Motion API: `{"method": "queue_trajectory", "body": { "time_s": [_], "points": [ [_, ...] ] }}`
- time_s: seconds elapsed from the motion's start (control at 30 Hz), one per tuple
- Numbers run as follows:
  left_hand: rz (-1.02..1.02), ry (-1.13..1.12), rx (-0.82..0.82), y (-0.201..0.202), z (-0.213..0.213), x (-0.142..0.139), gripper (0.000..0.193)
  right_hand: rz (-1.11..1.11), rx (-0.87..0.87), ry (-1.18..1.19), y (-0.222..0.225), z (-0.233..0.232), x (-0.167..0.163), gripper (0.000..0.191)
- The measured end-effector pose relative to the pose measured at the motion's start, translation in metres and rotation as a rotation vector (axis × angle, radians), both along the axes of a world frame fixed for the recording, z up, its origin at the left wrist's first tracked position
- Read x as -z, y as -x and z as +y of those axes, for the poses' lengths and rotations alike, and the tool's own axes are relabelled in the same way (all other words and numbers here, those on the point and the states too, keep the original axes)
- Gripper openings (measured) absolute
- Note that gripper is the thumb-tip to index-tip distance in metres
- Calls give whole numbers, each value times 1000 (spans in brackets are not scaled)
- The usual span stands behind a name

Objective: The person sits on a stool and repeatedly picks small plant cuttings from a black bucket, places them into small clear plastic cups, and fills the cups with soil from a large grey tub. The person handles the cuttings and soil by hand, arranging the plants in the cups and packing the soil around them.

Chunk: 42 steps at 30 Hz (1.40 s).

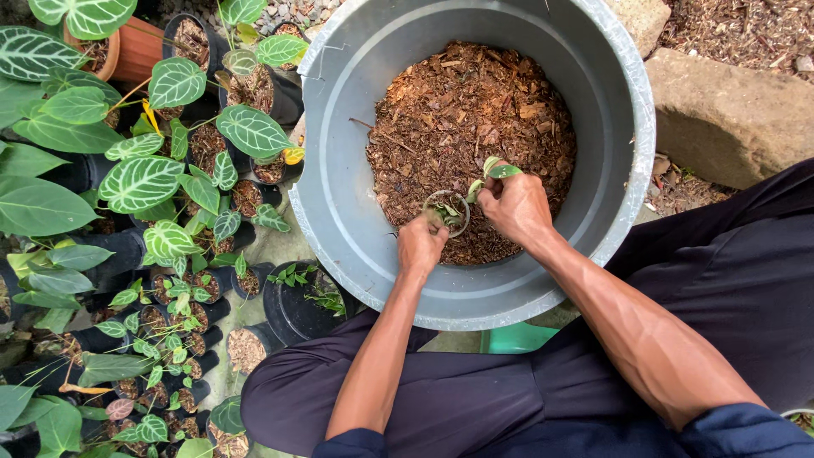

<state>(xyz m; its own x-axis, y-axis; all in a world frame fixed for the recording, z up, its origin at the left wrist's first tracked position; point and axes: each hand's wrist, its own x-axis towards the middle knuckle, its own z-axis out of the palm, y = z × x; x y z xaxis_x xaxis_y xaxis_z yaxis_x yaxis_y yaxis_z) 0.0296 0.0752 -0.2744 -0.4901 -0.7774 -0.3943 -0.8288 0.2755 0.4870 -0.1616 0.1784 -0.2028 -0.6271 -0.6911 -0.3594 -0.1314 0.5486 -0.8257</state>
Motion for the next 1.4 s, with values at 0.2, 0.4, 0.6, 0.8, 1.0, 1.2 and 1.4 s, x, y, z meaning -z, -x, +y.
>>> {"method": "queue_trajectory", "body": {
  "time_s": [0.2,0.4,0.6,0.8,1.0,1.2,1.4],
  "points": [
    [63,57,85,5,0,6,28,-10,23,13,0,4,4,14],
    [-43,63,69,0,4,11,11,-110,-25,-70,0,5,12,9],
    [-64,28,35,-6,11,16,26,-86,-6,32,-3,8,15,10],
    [7,82,30,-4,13,9,23,-57,18,93,-3,9,14,11],
    [-78,156,41,4,16,4,14,-86,5,88,-5,11,17,10],
    [-119,268,151,9,13,6,22,16,9,145,-5,11,19,10],
    [-116,131,145,0,16,9,25,-71,-17,4,-1,9,19,10]
  ]
}}
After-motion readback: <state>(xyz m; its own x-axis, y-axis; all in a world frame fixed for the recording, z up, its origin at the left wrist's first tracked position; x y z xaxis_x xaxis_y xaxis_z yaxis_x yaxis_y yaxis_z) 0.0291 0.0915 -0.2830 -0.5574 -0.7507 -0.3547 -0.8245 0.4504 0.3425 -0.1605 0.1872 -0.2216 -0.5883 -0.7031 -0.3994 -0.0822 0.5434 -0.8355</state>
